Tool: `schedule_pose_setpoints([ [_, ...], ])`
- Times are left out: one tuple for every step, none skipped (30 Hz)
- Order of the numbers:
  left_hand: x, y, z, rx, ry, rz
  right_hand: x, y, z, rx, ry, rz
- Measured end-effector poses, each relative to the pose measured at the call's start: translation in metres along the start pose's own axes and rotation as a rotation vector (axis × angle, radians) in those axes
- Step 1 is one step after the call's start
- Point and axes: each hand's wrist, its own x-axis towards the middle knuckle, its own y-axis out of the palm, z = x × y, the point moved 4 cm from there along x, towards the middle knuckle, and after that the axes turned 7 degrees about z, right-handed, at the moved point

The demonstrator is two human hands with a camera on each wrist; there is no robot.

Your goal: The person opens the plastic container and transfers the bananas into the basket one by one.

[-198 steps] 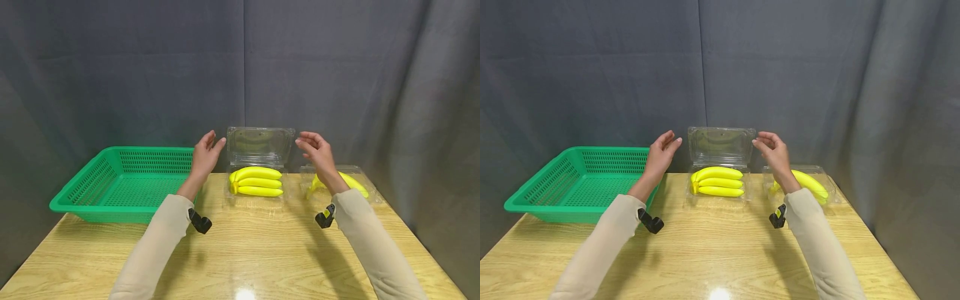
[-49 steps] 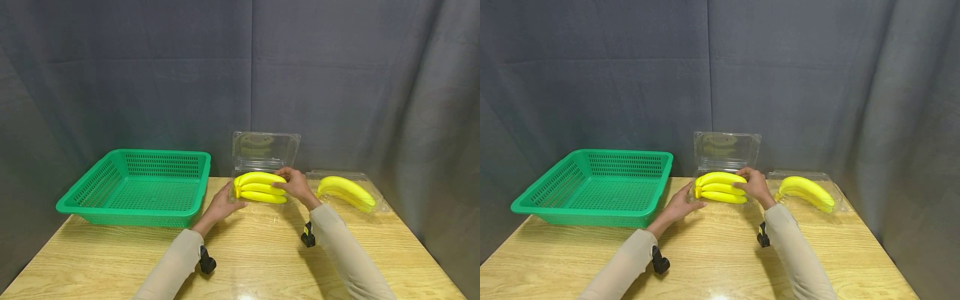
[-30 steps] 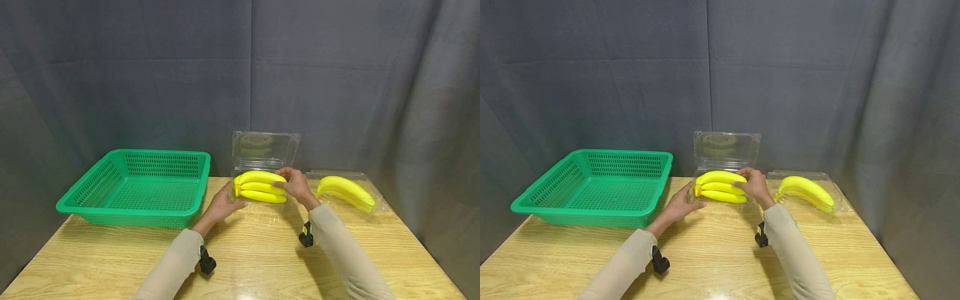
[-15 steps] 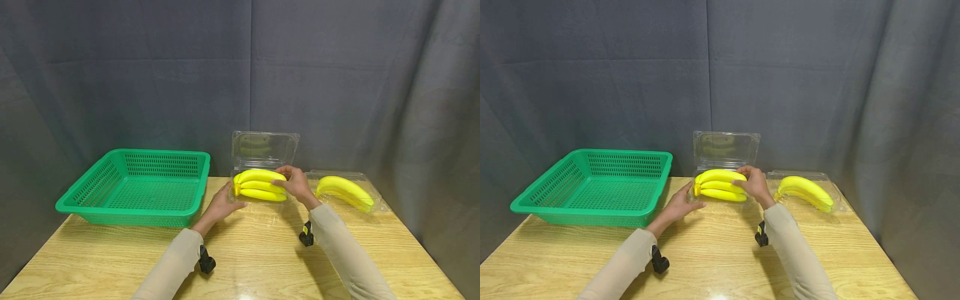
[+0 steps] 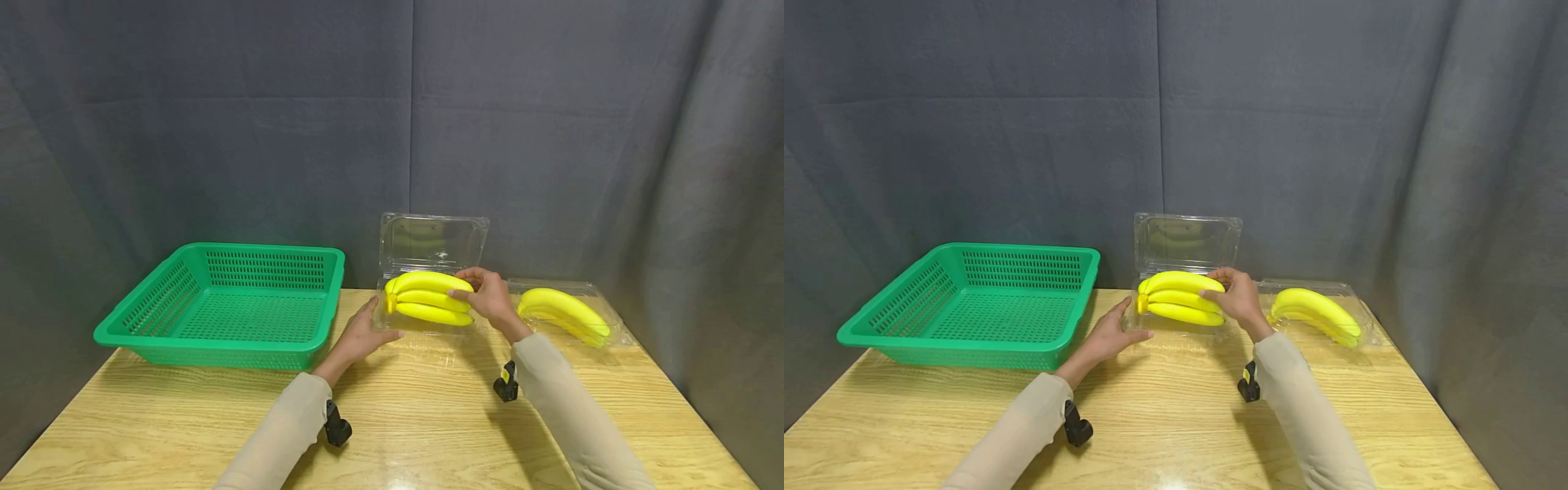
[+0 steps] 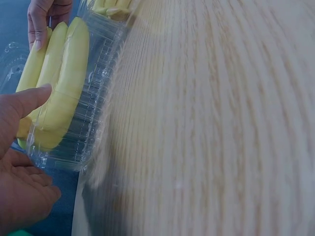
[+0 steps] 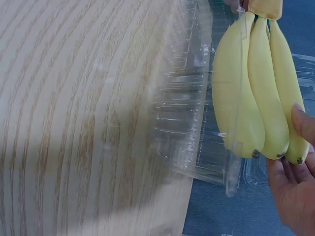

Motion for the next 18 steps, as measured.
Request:
schedule_pose_setpoints([
  [0.0, 0.0, -0.0001, 0.0, 0.002, 0.0, -0.0003, -0.0007, 0.0004, 0.004, 0.0, -0.004],
  [0.0001, 0.0, -0.0002, 0.001, 0.003, -0.001, -0.0008, -0.0013, 0.0012, 0.003, -0.004, -0.005],
  [0.0001, 0.0, -0.0003, 0.002, 0.003, -0.002, -0.0012, -0.0021, 0.0021, 0.002, -0.007, -0.009],
  [0.0002, 0.0001, -0.0003, 0.004, 0.002, -0.001, -0.0017, -0.0027, 0.0029, 0.003, -0.013, -0.009],
  [0.0002, 0.0002, -0.0003, 0.007, -0.001, -0.001, -0.0022, -0.0034, 0.0037, 0.008, -0.014, -0.013],
  [0.0001, 0.0, -0.0006, 0.01, 0.0, 0.0, -0.0028, -0.004, 0.0046, 0.014, -0.019, -0.013],
  [0.0, -0.0001, -0.0009, 0.013, -0.002, 0.001, -0.0033, -0.0044, 0.0054, 0.02, -0.028, -0.012],
  [0.0001, -0.0001, -0.0008, 0.015, -0.003, 0.002, -0.0037, -0.0049, 0.0059, 0.022, -0.032, -0.014],
  [-0.0002, -0.0001, -0.0012, 0.016, -0.001, 0.004, -0.0041, -0.0054, 0.0063, 0.029, -0.031, -0.015],
  [-0.0005, -0.0002, -0.0015, 0.016, 0.0, 0.005, -0.0045, -0.0058, 0.0067, 0.033, -0.028, -0.017],
  [-0.0008, -0.0002, -0.0017, 0.016, 0.002, 0.007, -0.0049, -0.0061, 0.0068, 0.036, -0.025, -0.018],
  [-0.0011, -0.0003, -0.002, 0.016, 0.005, 0.008, -0.0052, -0.0064, 0.007, 0.033, -0.025, -0.018],
  [-0.0013, -0.0001, -0.0019, 0.014, 0.003, 0.01, -0.0057, -0.0069, 0.0071, 0.028, -0.025, -0.019],
  [-0.0016, 0.0, -0.002, 0.014, 0.005, 0.011, -0.0059, -0.0074, 0.0072, 0.026, -0.021, -0.022],
  [-0.0019, 0.0002, -0.002, 0.013, 0.007, 0.012, -0.0064, -0.0078, 0.0076, 0.022, -0.022, -0.021],
  [-0.0021, 0.0002, -0.0021, 0.015, 0.006, 0.014, -0.0067, -0.0084, 0.0079, 0.016, -0.024, -0.021],
  [-0.0023, 0.0002, -0.0021, 0.015, 0.008, 0.015, -0.0069, -0.0091, 0.0082, 0.014, -0.026, -0.021],
  [-0.0021, 0.0004, -0.0022, 0.017, 0.011, 0.014, -0.0072, -0.0098, 0.0085, 0.011, -0.027, -0.022],
])
